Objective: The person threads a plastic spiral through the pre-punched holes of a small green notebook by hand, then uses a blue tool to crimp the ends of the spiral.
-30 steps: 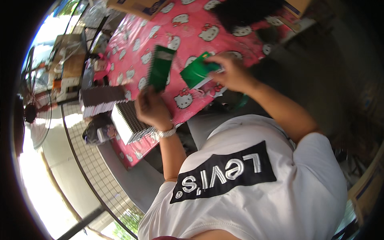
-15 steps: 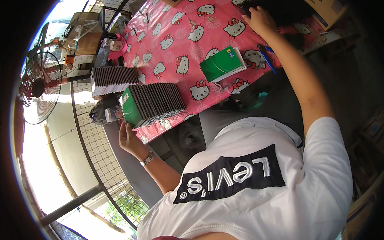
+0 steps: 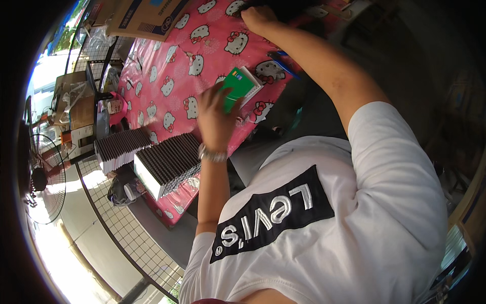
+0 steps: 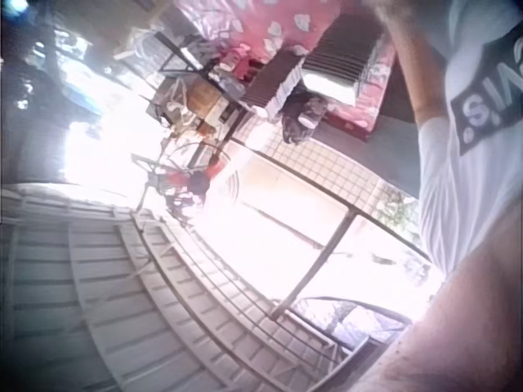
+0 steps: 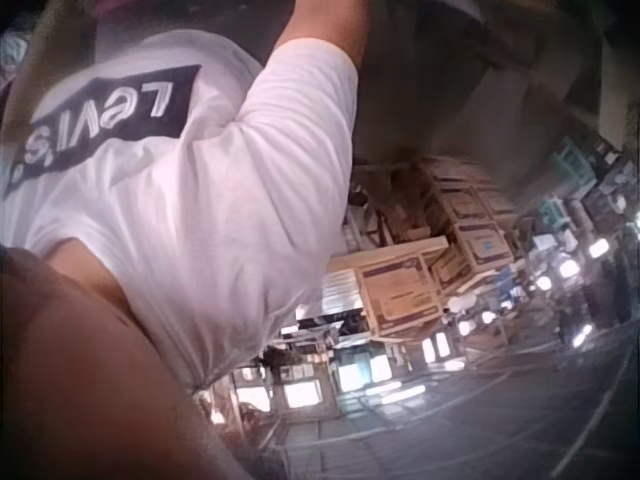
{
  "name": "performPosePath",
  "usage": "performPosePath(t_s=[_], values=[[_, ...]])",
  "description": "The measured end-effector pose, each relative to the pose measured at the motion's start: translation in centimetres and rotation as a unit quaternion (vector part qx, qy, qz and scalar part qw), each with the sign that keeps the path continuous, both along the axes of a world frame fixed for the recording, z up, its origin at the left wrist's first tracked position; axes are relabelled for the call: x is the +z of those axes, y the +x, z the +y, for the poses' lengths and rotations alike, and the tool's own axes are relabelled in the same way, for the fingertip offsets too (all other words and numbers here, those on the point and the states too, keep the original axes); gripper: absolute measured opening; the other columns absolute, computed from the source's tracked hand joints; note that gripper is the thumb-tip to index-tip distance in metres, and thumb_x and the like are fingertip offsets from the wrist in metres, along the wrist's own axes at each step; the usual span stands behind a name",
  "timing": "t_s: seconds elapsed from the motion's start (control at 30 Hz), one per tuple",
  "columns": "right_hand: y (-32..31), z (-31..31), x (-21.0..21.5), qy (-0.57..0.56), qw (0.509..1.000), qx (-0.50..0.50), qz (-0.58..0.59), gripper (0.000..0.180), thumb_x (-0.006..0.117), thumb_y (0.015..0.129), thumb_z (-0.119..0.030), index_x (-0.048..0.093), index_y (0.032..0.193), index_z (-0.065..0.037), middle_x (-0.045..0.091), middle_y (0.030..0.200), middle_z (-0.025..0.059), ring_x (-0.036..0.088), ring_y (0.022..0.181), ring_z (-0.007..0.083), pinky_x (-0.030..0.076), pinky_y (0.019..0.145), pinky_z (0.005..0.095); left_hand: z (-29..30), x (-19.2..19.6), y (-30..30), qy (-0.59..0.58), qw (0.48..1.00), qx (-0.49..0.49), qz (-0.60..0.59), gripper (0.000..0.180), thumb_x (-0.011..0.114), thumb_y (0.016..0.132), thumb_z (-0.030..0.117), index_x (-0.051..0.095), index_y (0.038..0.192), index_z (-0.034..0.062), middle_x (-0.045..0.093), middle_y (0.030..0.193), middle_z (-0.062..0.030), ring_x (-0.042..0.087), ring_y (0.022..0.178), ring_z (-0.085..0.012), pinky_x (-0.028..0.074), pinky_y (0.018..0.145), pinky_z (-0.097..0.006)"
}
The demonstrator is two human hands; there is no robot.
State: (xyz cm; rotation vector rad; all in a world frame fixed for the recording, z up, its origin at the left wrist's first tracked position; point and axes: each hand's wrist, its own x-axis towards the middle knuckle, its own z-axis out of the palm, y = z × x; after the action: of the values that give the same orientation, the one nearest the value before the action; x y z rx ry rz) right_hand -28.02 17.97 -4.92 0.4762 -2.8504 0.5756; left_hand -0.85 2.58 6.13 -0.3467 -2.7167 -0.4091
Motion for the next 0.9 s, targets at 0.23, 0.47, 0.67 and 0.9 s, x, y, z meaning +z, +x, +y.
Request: performPosePath(t_s=[0.23, 0.47, 0.67, 0.9], values=[[2.5, 3.0, 3.0, -0.288, 0.951, 0.07, 0.088, 0.024, 0.073, 0.075, -0.018, 0.069, 0.095, -0.005, 0.065, 0.09, 0.0167, 0.063, 0.083, 0.0372, 0.052, 0.073, 0.0456, -0.3, -4.5, -3.9, -0.037, 0.986, -0.052, -0.157, 0.034, 0.08, 0.07, 0.025, 0.068, 0.099, 0.0111, 0.067, 0.104, -0.0061, 0.064, 0.097, -0.0286, 0.055, 0.078, -0.041], [13.2, 5.4, 3.2, -0.451, 0.83, 0.073, -0.319, 0.039, 0.055, 0.088, -0.005, 0.062, 0.126, -0.005, 0.063, 0.102, 0.0009, 0.056, 0.078, 0.006, 0.047, 0.063, 0.0235, -0.9, -4.0, -4.4, -0.021, 0.981, -0.078, -0.176, 0.03, 0.079, 0.074, 0.024, 0.069, 0.099, 0.0108, 0.068, 0.101, -0.0048, 0.065, 0.093, -0.028, 0.055, 0.075, -0.039], [20.9, 4.6, 1.6, -0.334, 0.897, 0.116, -0.264, 0.037, 0.061, 0.083, -0.008, 0.065, 0.119, 0.001, 0.065, 0.095, 0.0121, 0.063, 0.083, 0.0218, 0.05, 0.076, 0.0326, -1.2, -4.5, -3.9, -0.014, 0.987, -0.092, -0.13, 0.029, 0.077, 0.076, 0.023, 0.069, 0.101, 0.0111, 0.067, 0.104, -0.0058, 0.065, 0.093, -0.0294, 0.055, 0.075, -0.04], [22.5, 2.7, 2.2, -0.295, 0.941, 0.11, -0.124, 0.027, 0.061, 0.08, -0.006, 0.067, 0.104, 0.004, 0.063, 0.098, 0.0184, 0.062, 0.093, 0.0333, 0.05, 0.083, 0.0385, -1.0, -5.4, -3.2, -0.001, 0.995, -0.068, -0.075, 0.035, 0.078, 0.075, 0.025, 0.067, 0.105, 0.0111, 0.067, 0.108, -0.0071, 0.066, 0.094, -0.0302, 0.055, 0.077, -0.04]])
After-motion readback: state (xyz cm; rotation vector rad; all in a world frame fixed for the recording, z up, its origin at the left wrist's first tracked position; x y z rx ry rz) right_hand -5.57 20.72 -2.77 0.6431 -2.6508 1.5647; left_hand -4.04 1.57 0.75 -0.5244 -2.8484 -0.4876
